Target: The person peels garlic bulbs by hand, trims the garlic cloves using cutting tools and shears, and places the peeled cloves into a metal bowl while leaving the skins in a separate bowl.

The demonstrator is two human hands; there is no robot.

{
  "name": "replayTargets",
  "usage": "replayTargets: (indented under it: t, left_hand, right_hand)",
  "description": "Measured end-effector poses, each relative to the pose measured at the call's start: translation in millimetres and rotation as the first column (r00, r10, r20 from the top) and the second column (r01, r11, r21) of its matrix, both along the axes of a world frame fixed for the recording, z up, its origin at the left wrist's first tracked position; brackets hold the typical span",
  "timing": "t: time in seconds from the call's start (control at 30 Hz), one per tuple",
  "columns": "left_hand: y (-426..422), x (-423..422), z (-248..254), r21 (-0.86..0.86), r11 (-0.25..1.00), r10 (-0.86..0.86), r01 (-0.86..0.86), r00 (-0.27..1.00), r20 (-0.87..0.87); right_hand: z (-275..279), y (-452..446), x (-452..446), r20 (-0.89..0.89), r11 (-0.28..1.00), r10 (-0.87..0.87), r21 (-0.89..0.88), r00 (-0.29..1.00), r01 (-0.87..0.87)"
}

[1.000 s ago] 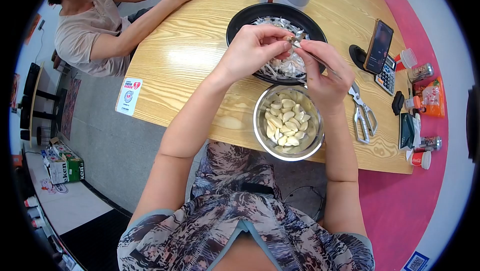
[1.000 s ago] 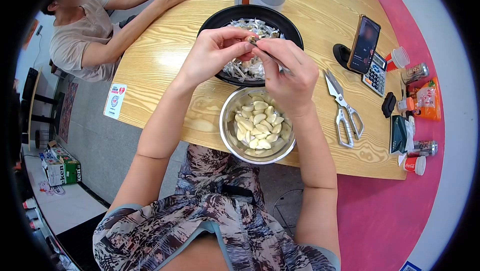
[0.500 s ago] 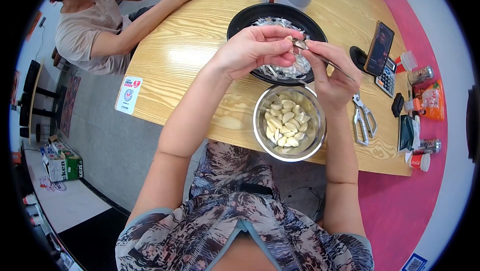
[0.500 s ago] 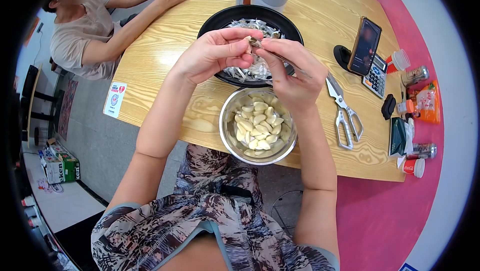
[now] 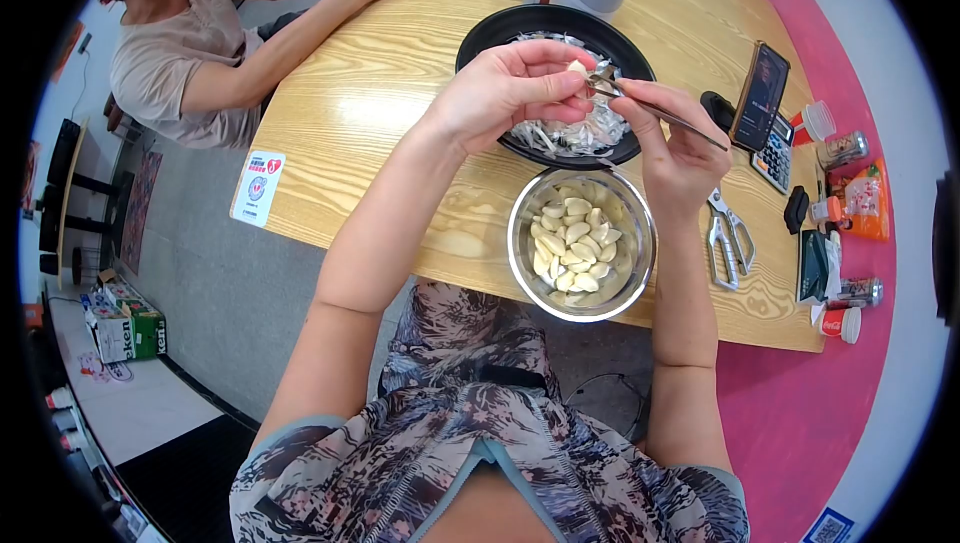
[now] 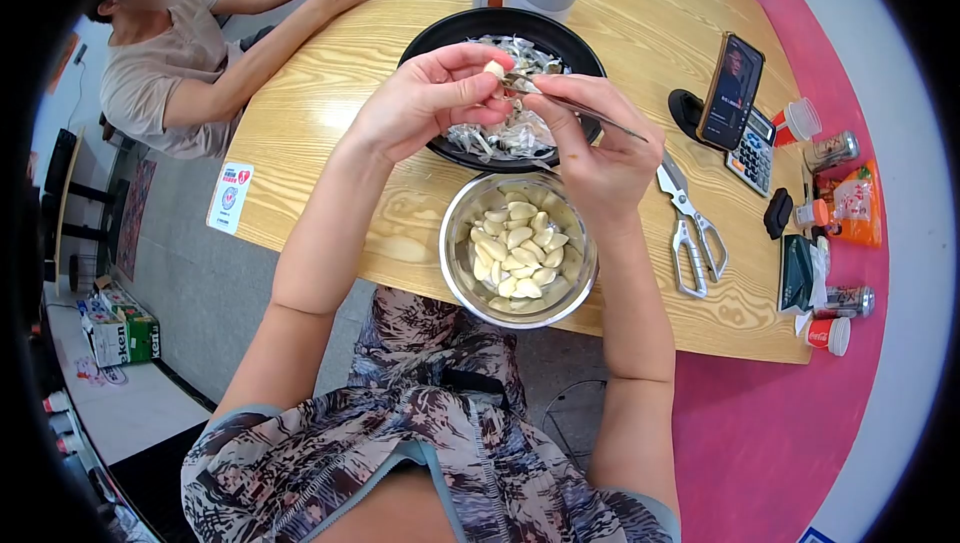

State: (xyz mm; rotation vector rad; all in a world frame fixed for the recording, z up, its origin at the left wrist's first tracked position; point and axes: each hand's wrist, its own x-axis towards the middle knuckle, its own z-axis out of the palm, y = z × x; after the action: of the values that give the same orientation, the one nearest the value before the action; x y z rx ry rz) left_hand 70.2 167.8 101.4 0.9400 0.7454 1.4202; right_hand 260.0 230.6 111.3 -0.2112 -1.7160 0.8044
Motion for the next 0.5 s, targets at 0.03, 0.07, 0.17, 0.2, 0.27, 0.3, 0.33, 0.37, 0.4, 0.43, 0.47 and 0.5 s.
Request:
replayTargets:
  t: [0.03, 0.07, 0.17, 0.2, 0.27, 0.3, 0.33, 0.37, 0.4, 0.43, 0.47, 0.5]
  left_hand:
    - [0, -1, -1, 0.000, 1.000, 0.020, -0.020, 1.000, -0.003]
    - [1, -3, -2, 0.001, 0.999, 0.040, -0.040, 0.999, -0.006]
    - [6, -20, -8, 0.061, 0.995, 0.070, -0.076, 0.993, 0.094]
    - [5, -22, -7, 0.056, 0.993, 0.096, -0.100, 0.993, 0.065]
    - [6, -26, -6, 0.053, 0.989, 0.138, -0.141, 0.989, 0.049]
    - [6, -27, -6, 0.051, 0.982, 0.181, -0.182, 0.983, 0.034]
    - [6, -27, -5, 0.051, 0.982, 0.182, -0.184, 0.983, 0.034]
    - [5, -27, -5, 0.058, 0.979, 0.195, -0.195, 0.981, 0.018]
    - [5, -26, -4, 0.065, 0.976, 0.206, -0.206, 0.978, 0.002]
    - [5, -24, -3, 0.065, 0.976, 0.206, -0.205, 0.979, 0.002]
    - [5, -19, -2, 0.075, 0.972, 0.227, -0.222, 0.972, -0.054]
    - [4, -16, -1, 0.087, 0.967, 0.248, -0.239, 0.963, -0.110]
  right_hand:
    - [0, 0, 0, 0.000, 1.000, 0.003, -0.012, 1.000, -0.003]
    - [0, 0, 0, 0.000, 1.000, 0.005, -0.011, 1.000, -0.005]
    - [3, 0, 3, 0.000, 0.999, -0.017, -0.041, 1.000, 0.017]
    - [4, 2, 5, 0.009, 0.997, -0.033, -0.069, 0.999, 0.033]
    - [6, 3, 9, 0.021, 0.994, -0.050, -0.098, 0.999, 0.052]
    - [9, 4, 12, 0.036, 0.986, -0.085, -0.140, 0.996, 0.089]
    - [10, 4, 13, 0.052, 0.976, -0.118, -0.180, 0.992, 0.126]
    - [9, 6, 12, 0.051, 0.976, -0.117, -0.180, 0.992, 0.125]
    - [6, 10, 9, 0.063, 0.982, -0.139, -0.120, 0.988, 0.145]
    - [5, 12, 8, 0.074, 0.985, -0.161, -0.058, 0.984, 0.165]
    - [6, 11, 7, 0.073, 0.985, -0.161, -0.057, 0.984, 0.165]
    - [7, 9, 5, 0.313, 0.977, -0.188, -0.038, 0.931, 0.210]
